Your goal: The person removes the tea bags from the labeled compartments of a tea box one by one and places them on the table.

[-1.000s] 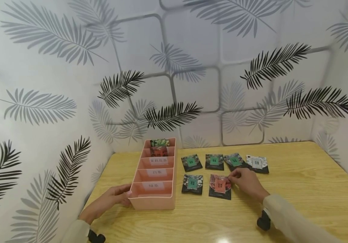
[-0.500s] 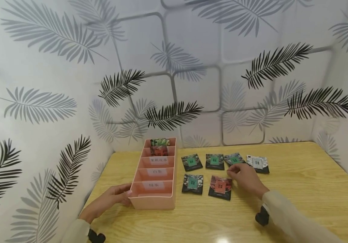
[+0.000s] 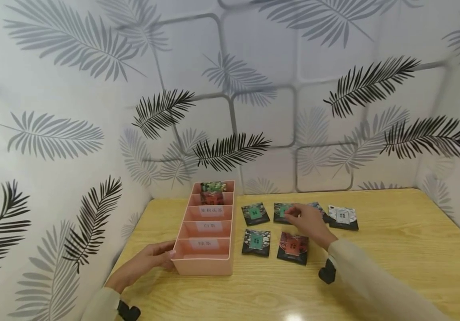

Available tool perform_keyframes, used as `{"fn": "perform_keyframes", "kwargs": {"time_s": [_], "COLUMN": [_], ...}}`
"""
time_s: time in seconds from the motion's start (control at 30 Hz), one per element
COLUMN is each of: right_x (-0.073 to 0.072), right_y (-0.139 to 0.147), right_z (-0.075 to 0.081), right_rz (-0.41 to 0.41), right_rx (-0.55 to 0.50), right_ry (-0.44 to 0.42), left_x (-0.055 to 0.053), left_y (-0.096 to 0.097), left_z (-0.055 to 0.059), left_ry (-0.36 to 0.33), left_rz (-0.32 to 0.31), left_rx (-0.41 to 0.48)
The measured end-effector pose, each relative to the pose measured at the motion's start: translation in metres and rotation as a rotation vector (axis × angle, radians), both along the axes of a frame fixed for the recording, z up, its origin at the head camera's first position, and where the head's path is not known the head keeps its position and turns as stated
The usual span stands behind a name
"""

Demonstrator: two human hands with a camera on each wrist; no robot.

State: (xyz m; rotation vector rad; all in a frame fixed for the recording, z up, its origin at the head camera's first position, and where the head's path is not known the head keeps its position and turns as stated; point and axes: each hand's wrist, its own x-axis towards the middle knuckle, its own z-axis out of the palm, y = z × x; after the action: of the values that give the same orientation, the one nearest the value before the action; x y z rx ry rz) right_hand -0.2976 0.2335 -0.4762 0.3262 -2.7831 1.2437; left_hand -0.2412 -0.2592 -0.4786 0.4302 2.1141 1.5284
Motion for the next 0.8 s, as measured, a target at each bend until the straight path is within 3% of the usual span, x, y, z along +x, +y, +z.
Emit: {"fn": "perform_keyframes", "kwargs": {"time_s": [0.27, 0.57, 0.8], "right_x": [-0.017, -0.031, -0.04], "right_y": [-0.033, -0.064, -0.085], "right_z": [0.008, 0.021, 0.028], "right_rz": [0.012, 0.039, 0.085], "right_rx": [-0.001, -0.115, -0.131], "right_ry": [0.054, -0.018, -0.003], "left_x": [0.001, 0.0, 0.0], "left_y": [-0.002, -0.002, -0.002], "left_z": [0.002, 0.001, 0.0], "left_ry": [0.008, 0.007, 0.006], "left_rz": [0.0, 0.011, 0.009], "left_rx": [0.0, -0.005, 0.005]}}
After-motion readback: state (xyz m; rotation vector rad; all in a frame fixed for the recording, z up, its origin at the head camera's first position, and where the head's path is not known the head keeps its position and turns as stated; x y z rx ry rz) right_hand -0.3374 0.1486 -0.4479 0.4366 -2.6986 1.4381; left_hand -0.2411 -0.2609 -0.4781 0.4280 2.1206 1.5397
